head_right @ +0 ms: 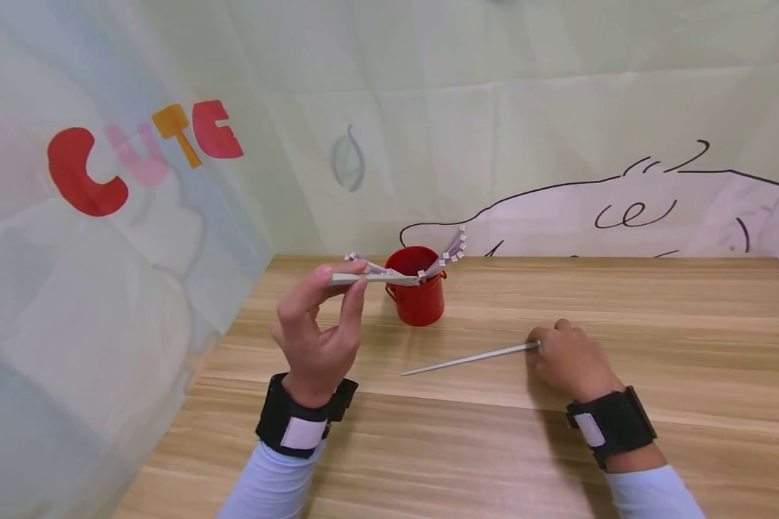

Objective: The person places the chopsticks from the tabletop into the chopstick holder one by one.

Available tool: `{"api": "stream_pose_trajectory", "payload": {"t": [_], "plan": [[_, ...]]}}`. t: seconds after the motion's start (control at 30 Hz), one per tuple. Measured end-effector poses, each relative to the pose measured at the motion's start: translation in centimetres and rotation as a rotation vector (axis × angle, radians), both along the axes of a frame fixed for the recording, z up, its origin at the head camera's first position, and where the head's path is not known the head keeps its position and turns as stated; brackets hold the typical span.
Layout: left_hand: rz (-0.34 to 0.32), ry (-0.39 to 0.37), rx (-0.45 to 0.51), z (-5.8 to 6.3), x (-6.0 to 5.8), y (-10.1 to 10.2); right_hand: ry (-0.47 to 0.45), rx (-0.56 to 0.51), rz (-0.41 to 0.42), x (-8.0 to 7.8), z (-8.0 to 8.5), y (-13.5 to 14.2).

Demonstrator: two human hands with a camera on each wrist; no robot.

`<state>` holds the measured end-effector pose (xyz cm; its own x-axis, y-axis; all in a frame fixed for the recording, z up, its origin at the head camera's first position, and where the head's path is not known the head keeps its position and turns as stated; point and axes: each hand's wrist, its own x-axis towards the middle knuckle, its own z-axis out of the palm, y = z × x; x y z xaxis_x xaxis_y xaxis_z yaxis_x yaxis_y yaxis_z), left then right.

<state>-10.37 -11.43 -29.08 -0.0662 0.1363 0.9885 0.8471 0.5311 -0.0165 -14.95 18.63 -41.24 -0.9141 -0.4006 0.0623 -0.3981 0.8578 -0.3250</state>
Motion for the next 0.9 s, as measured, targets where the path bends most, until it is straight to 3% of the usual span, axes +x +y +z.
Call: {"api": "stream_pose_trajectory", "payload": {"t": [0.17,0.43,0.9], "plan": [[0.049,-0.026,-0.065,-0.57,-0.24,0.27,-0.030,-0.020,-0.002,0.03,-0.05,-0.01],[0.046,-0.059,-0.127,-0.80,-0.41,0.59,-0.146,-0.048,0.008,-0.07,-0.06,0.02],[0.119,-0.135,-0.166,-0.89,-0.31,0.55,-0.150,-0.108,0.103,-0.22,0.31,0.09]]}}
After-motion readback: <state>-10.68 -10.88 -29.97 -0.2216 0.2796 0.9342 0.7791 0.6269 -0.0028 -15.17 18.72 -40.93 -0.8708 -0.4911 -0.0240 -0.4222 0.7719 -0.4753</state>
